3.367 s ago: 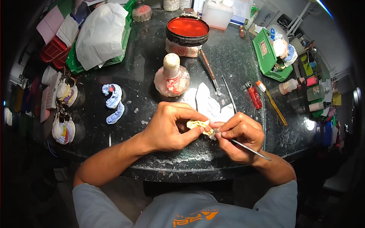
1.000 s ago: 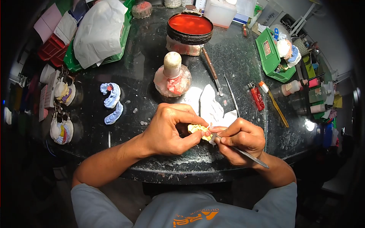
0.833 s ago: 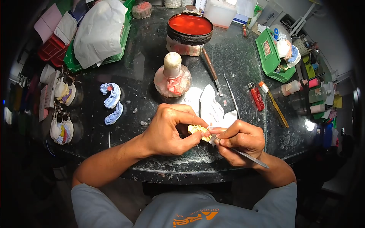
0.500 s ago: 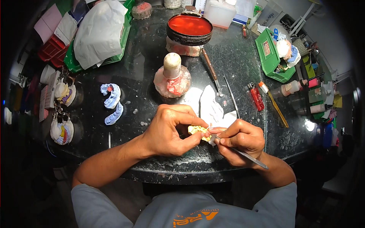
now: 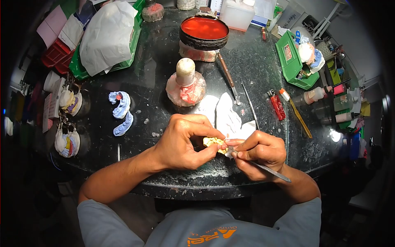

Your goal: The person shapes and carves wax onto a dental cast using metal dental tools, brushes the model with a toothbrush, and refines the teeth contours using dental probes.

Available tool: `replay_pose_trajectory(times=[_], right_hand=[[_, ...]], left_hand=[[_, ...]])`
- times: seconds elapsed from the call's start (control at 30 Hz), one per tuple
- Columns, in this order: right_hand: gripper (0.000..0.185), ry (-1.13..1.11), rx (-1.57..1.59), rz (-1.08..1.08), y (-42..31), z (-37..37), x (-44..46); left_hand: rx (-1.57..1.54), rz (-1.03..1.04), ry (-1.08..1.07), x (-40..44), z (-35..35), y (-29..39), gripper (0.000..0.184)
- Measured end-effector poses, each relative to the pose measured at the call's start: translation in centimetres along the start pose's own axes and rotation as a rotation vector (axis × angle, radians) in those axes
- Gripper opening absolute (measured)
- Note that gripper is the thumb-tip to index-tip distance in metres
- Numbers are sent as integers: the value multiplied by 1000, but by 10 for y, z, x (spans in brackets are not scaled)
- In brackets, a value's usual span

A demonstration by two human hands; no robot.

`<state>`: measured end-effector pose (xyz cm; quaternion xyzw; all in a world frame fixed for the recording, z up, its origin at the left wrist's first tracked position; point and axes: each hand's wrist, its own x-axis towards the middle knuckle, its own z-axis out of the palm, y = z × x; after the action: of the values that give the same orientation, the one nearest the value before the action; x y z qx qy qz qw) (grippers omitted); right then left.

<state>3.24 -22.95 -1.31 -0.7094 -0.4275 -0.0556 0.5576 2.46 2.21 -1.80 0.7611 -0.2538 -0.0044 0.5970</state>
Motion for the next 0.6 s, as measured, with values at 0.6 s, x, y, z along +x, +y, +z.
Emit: replay_pose_trajectory(times=[0.6], right_hand=[[17, -7, -16, -8, 0, -1, -1]], left_hand=[[3, -2, 6, 0, 0, 1, 25]])
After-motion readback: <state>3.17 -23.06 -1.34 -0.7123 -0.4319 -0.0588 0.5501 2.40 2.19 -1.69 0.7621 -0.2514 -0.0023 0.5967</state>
